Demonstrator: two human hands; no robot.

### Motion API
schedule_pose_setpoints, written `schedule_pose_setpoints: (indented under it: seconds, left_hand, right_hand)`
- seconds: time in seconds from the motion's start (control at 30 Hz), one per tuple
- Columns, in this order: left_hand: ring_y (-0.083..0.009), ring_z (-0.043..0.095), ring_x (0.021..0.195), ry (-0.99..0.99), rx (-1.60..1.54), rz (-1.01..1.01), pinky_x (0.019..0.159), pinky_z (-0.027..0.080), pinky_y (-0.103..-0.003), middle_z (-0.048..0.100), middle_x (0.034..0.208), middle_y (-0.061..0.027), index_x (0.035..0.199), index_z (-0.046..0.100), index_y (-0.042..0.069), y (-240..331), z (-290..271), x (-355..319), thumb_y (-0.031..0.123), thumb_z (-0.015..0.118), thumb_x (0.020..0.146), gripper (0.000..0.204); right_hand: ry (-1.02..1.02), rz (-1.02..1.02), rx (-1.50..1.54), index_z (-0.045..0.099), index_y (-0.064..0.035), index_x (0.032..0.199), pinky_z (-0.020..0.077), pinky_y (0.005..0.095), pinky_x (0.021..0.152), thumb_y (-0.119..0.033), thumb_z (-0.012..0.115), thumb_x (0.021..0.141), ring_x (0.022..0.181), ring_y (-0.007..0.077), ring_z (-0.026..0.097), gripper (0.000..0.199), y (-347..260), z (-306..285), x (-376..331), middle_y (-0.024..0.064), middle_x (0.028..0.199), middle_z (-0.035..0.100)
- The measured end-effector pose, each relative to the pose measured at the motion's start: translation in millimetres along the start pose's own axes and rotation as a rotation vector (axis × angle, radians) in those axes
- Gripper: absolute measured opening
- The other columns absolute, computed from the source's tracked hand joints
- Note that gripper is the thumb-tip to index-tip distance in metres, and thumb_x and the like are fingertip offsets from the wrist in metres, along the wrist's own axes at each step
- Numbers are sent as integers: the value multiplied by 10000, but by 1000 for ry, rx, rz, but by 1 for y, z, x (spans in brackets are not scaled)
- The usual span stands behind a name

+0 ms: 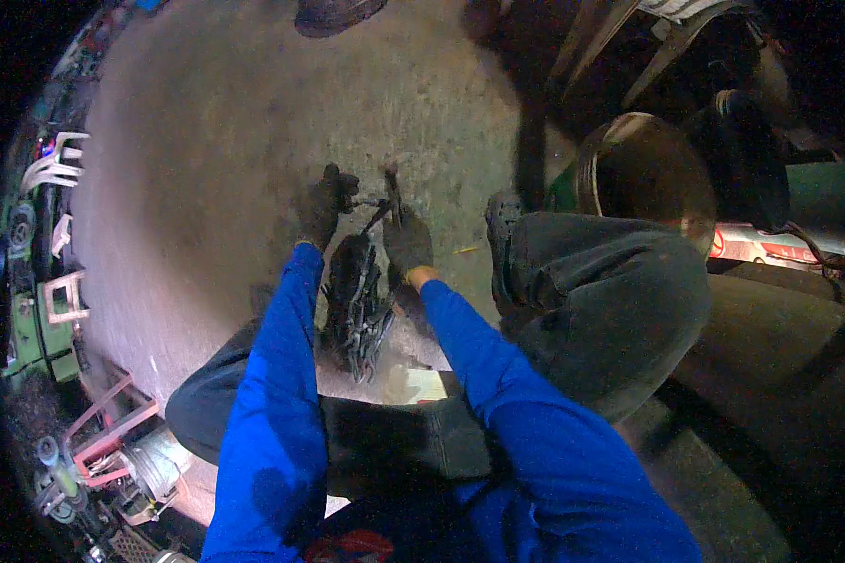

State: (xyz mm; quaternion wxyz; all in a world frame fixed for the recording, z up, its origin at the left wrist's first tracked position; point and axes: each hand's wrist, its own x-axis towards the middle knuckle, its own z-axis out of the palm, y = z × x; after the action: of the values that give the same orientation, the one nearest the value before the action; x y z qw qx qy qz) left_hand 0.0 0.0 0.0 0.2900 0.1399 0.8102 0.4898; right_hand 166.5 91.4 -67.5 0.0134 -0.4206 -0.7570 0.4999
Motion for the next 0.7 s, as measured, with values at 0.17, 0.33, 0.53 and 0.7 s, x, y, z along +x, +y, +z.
schedule_pose_setpoints:
  seconds: [0.17,0.33,0.53,0.7]
  left_hand:
    - [-170,608,685,20,-126,-64,670,510,-369,713,819,-88,986,750,17,-9,-3,-6,550,374,1127,668]
    - [-186,603,691,-8,89,-3,703,490,-377,713,832,-83,967,754,30,-18,-8,-9,577,371,1109,682]
    - [-184,575,640,19,183,55,640,472,-372,686,741,-66,850,749,44,-21,-17,-8,609,390,1091,712]
    - [-229,661,768,52,245,-4,868,500,-401,721,787,-92,844,761,39,-10,-13,-25,569,333,1100,728]
  right_hand:
    - [11,13,-131,694,38,1096,529,577,905,-474,666,918,1050,532,678,542,10,3,-12,333,1090,714]
    - [36,-1,55,699,21,1142,527,567,924,-517,627,933,1066,529,673,582,-12,-14,-7,336,1109,708]
    - [-123,19,-108,691,30,1147,526,572,907,-447,663,906,1060,522,682,536,-10,-16,-16,329,1088,715]
    - [0,-4,79,687,19,1206,516,572,963,-461,651,895,1114,513,673,573,-32,-28,-13,316,1152,711]
